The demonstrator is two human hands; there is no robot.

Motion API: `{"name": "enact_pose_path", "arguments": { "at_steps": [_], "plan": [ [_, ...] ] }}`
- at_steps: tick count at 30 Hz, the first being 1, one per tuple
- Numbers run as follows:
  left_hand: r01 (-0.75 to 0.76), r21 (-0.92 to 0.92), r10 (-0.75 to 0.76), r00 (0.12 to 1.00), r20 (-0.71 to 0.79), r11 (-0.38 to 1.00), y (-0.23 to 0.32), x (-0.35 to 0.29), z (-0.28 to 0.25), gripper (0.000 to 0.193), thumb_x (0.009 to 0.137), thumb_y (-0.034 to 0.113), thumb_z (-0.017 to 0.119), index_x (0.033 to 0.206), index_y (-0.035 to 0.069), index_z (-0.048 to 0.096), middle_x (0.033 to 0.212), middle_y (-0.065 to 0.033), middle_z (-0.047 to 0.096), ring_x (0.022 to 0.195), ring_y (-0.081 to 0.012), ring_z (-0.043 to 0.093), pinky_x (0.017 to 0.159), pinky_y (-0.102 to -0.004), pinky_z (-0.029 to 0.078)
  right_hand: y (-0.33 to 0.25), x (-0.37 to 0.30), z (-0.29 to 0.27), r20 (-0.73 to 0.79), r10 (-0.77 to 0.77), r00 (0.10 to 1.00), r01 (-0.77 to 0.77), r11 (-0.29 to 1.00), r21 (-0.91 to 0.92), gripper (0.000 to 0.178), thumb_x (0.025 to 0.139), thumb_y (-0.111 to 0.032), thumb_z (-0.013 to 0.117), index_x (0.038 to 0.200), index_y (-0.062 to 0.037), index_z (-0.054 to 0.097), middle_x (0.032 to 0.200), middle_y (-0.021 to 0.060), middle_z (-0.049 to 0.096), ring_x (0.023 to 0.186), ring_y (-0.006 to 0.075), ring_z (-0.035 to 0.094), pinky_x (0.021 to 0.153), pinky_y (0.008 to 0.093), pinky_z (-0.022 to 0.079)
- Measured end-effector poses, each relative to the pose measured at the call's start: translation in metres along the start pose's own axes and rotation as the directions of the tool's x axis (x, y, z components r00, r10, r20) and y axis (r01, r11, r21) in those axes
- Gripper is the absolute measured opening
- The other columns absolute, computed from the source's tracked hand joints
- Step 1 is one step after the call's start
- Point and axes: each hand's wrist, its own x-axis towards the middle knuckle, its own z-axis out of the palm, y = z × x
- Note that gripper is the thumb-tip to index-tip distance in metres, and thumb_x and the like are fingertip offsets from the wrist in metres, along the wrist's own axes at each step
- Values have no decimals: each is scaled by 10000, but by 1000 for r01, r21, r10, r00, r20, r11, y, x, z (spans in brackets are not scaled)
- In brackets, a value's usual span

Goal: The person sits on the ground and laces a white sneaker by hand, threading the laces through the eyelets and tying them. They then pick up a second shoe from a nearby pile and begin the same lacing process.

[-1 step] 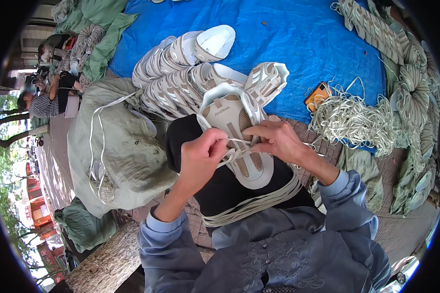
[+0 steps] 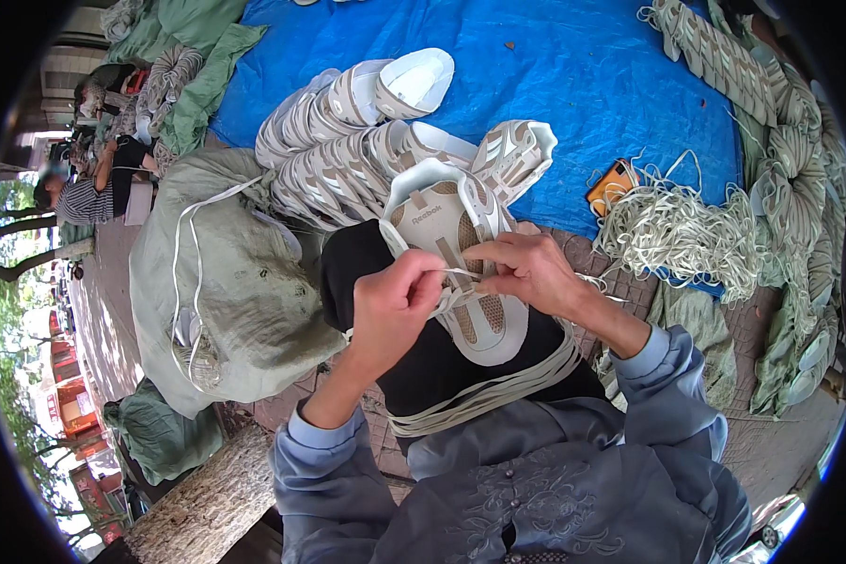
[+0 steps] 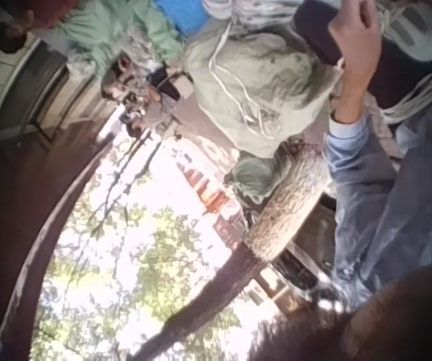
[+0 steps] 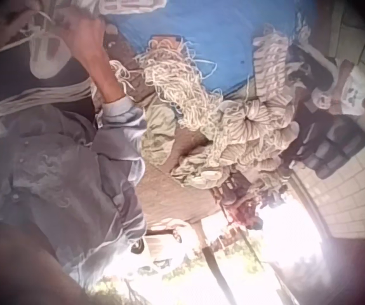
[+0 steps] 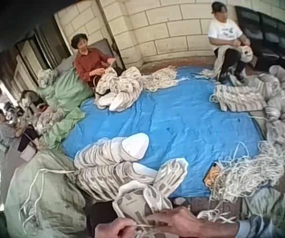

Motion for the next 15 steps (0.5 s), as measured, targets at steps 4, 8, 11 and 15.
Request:
{"name": "enact_pose_path", "arguments": {
  "at_steps": [4, 8, 11, 15],
  "plan": [
    [-117, -30, 115, 991, -72, 993, 7, 1, 7, 136, 730, -26, 606, 845, 30, 560, 604, -90, 525, 478, -170, 520, 445, -258, 407, -15, 9, 8, -82, -264, 961, 259, 963, -72, 230, 644, -87, 696, 860, -43, 632, 746, 79, 575, 609, 208, 576, 531, 310, 435],
    [-19, -175, -2, 993, -117, 984, -5, -5, 16, 157, 755, -18, 591, 904, 29, 574, 707, -99, 602, 597, -158, 589, 539, -251, 455, -6, 19, 16, -134, -70, 988, 101, 965, 243, 106, 657, -38, 681, 745, 0, 636, 663, 65, 554, 568, 157, 536, 519, 274, 413],
    [147, -370, -223, 960, -169, 917, -1, -7, 23, 171, 774, -14, 580, 941, 23, 582, 786, -95, 635, 674, -118, 599, 607, -238, 472, -6, 20, 16, -145, -10, 989, 58, 943, 326, 108, 666, -45, 687, 756, -7, 640, 649, 61, 554, 565, 135, 528, 514, 263, 405],
    [281, -587, -430, 894, -128, 759, -17, -13, 30, 170, 788, -6, 580, 957, -1, 586, 838, -93, 646, 739, -92, 595, 662, -233, 480, -11, 20, 15, -132, 77, 988, -17, 913, 408, 87, 677, -32, 687, 749, -4, 647, 641, 40, 554, 567, 88, 508, 493, 236, 383]
  ]
}}
